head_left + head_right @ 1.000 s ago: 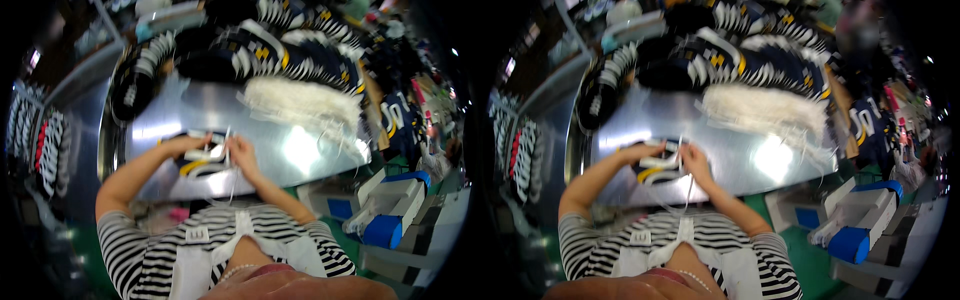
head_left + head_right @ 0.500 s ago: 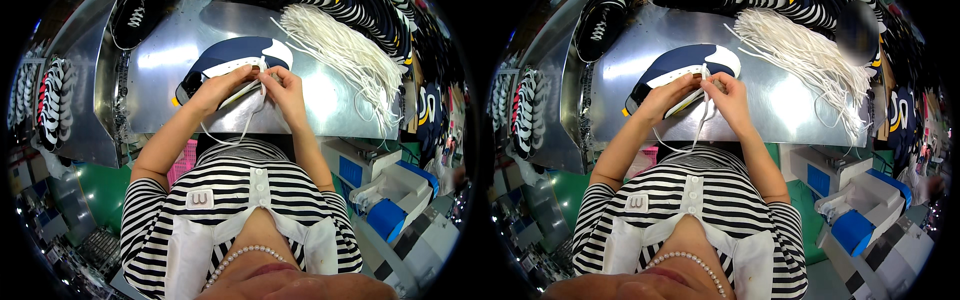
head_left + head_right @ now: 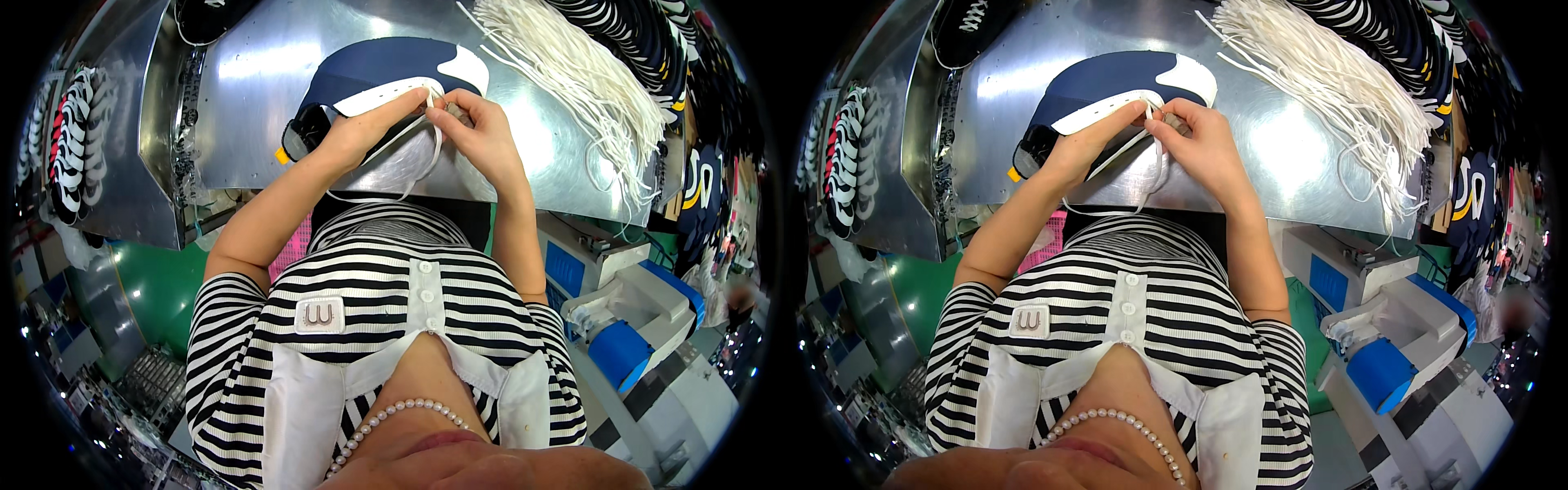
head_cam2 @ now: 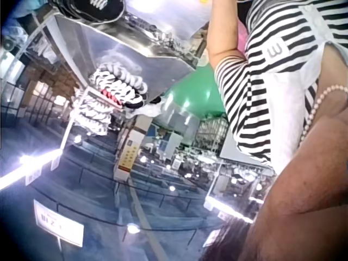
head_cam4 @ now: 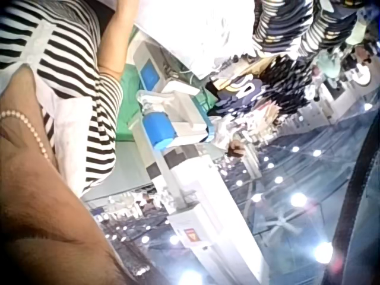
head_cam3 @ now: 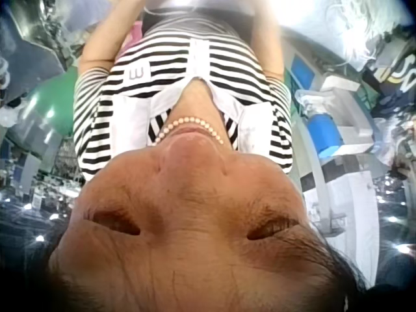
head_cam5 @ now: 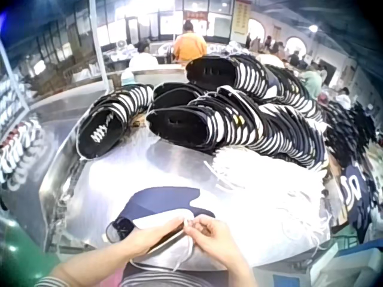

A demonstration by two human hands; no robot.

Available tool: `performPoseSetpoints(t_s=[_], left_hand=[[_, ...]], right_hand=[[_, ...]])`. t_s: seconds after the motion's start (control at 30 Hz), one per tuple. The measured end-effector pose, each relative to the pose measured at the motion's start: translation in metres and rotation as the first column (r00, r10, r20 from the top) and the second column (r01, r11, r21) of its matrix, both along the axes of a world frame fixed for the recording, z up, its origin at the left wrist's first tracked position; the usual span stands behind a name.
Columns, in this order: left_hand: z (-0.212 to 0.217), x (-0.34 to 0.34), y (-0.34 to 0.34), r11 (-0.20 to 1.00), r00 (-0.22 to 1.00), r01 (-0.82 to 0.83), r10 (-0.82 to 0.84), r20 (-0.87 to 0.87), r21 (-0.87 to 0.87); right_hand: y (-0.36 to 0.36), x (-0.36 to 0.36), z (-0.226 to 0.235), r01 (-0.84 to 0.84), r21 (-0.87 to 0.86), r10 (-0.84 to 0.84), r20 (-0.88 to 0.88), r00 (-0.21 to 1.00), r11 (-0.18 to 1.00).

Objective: The person threads white shoelaces through the eyelets of a blue and white sneaker, then repeats the process on a second shoe. The person handles the shoes and laces by hand on a metal workbench.

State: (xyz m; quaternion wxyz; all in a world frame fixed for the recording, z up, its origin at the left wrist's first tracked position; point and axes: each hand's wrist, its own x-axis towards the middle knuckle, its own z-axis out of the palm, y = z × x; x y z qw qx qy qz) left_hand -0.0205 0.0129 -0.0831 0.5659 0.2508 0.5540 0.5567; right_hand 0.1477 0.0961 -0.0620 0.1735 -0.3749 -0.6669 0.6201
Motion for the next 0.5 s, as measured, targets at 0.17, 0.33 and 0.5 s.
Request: performPoseSetpoints(t_s=[0.17,0.33,0.5], left_hand=[[0.001,0.002,0.001,0.998,1.0,-0.003,0.004,-0.015,0.067],[-0.005,0.004,0.002,0.997,0.998,-0.012,0.017,-0.067,0.078],[-0.002,0.005,0.002,0.999,0.997,-0.027,0.03,-0.071,0.038]], right_hand=[[-0.018,0.001,-0.009,0.179,0.054,-0.16,-0.244,0.956,0.982],[-0.013,0.002,-0.01,0.128,0.133,-0.103,-0.183,0.978,0.983],[-0.01,0.001,-0.006,0.113,0.061,-0.102,-0.158,0.982,0.992]])
